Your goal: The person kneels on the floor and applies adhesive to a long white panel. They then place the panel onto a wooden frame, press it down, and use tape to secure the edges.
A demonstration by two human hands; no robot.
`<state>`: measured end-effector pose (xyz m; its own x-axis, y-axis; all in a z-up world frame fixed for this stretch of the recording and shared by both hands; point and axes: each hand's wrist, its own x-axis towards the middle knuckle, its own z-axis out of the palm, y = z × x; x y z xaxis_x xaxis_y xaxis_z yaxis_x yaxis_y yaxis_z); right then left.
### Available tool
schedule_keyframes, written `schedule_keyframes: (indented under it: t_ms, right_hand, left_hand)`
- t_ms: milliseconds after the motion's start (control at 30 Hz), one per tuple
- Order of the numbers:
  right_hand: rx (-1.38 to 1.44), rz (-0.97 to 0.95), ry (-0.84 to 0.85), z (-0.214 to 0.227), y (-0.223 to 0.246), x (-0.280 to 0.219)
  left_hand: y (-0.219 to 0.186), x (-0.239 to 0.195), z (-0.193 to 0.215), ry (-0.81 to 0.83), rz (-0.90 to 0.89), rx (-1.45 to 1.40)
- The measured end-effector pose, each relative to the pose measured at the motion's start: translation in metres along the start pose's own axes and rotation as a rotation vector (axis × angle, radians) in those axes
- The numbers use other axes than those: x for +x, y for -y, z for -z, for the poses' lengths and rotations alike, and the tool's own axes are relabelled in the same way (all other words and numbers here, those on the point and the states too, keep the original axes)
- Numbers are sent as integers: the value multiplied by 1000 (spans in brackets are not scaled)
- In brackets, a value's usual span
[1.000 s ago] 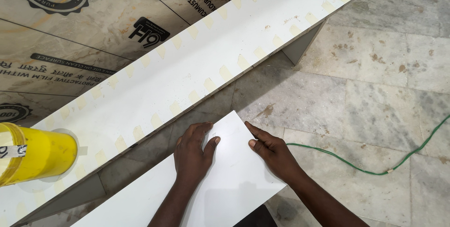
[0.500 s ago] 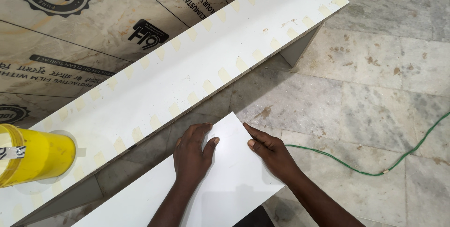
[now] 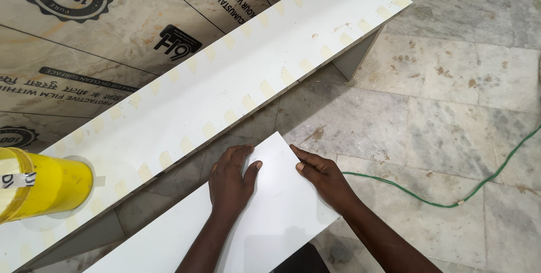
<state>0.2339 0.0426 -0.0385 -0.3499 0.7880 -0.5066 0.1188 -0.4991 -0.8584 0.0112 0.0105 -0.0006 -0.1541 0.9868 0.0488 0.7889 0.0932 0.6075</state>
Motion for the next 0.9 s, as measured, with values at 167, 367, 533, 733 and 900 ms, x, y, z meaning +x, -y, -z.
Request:
schedule_keyframes:
  t_ms: [167,367,533,733,900]
  right_hand:
    - [-93,108,27,2,6,-3]
    - [-158,-40,162,16,29,12]
    - [-127,37,71,-5,14,8]
    - [-303,376,-60,-15,-6,-1]
    - [-642,337,-244,-21,-1,-13]
  left_hand:
    - [1,-3,1,-35,-48,7]
    - [8,-10,-10,-54,-66,101]
    - [-3,-23,-11,-108,-177,211]
    - [-26,-128,-13,134,-411,347]
    - [-16,-169,23,167,-269,446]
